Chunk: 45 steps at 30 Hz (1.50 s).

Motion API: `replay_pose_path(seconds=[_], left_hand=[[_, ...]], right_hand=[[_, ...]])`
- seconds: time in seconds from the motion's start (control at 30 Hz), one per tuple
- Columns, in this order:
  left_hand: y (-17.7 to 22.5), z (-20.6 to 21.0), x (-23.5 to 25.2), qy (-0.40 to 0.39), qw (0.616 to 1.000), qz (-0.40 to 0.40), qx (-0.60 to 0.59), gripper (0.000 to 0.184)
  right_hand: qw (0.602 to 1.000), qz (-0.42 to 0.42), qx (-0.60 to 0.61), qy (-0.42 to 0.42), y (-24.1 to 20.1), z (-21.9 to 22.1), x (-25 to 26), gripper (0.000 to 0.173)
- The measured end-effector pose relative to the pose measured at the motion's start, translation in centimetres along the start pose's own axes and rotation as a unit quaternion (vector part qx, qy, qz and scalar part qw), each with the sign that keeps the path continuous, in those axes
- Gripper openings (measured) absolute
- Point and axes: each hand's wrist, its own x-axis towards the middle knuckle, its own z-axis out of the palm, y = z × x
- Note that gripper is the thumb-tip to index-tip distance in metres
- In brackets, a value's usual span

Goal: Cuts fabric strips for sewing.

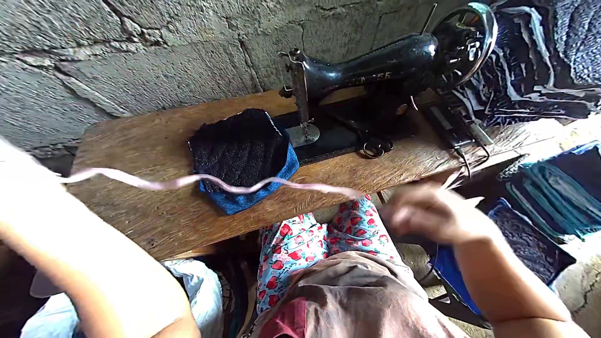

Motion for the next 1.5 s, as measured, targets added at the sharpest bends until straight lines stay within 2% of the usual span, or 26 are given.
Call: replay_pose_path(seconds=[0.07, 0.1, 0.17, 0.23, 0.3, 0.37, 0.43, 0.6, 0.8, 0.97, 1.1, 1.3, 1.43, 1.5], left_hand=[[1.1, 2.4, -5.1, -0.180, 0.983, 0.033, 0.033, 0.016], [2.3, 4.7, -8.8, -0.251, 0.967, 0.031, 0.028, 0.013], [3.0, 7.5, -15.1, -0.369, 0.929, 0.005, -0.019, 0.008], [2.1, 8.5, -18.7, -0.414, 0.908, -0.008, -0.065, 0.008], [1.4, 8.8, -20.7, -0.410, 0.907, -0.019, -0.095, 0.008], [1.3, 8.8, -21.7, -0.397, 0.909, -0.035, -0.118, 0.007], [1.1, 8.8, -22.1, -0.389, 0.910, -0.049, -0.134, 0.005], [1.4, 8.4, -21.2, -0.385, 0.909, -0.061, -0.150, 0.007], [0.7, 9.2, -17.6, -0.347, 0.929, -0.011, -0.129, 0.004], [-0.4, 11.5, -13.9, -0.314, 0.941, 0.040, -0.122, 0.005], [-1.1, 13.4, -11.6, -0.312, 0.936, 0.090, -0.139, 0.005], [-2.0, 15.4, -9.2, -0.363, 0.913, 0.164, -0.094, 0.004], [-0.9, 16.1, -8.0, -0.415, 0.890, 0.151, -0.113, 0.006], [-0.1, 16.4, -7.6, -0.443, 0.882, 0.103, -0.121, 0.009]], right_hand=[[0.986, -0.062, -0.073, -0.134, 0.5, 4.7, 1.8, 0.031], [0.982, -0.087, -0.107, -0.127, 0.4, 5.9, 2.5, 0.032], [0.983, -0.129, -0.132, 0.025, -0.3, 6.4, 4.2, 0.028], [0.962, -0.166, -0.109, 0.189, -1.1, 6.2, 6.2, 0.017], [0.947, -0.187, -0.078, 0.250, -2.2, 5.9, 7.5, 0.021], [0.947, -0.201, -0.072, 0.240, -3.0, 6.0, 8.6, 0.032], [0.948, -0.218, -0.085, 0.217, -3.5, 6.1, 9.5, 0.034], [0.917, -0.282, -0.190, 0.210, -4.1, 5.7, 11.3, 0.009], [0.911, -0.311, -0.200, 0.183, -5.3, 3.9, 15.2, 0.006], [0.895, -0.322, -0.239, 0.193, -6.3, 2.7, 20.4, 0.008], [0.889, -0.331, -0.233, 0.215, -6.2, 1.4, 23.2, 0.007], [0.893, -0.319, -0.215, 0.235, -6.6, -0.9, 24.3, 0.004], [0.905, -0.303, -0.188, 0.232, -7.1, -2.4, 23.8, 0.008], [0.909, -0.305, -0.174, 0.223, -7.2, -2.9, 23.6, 0.021]])
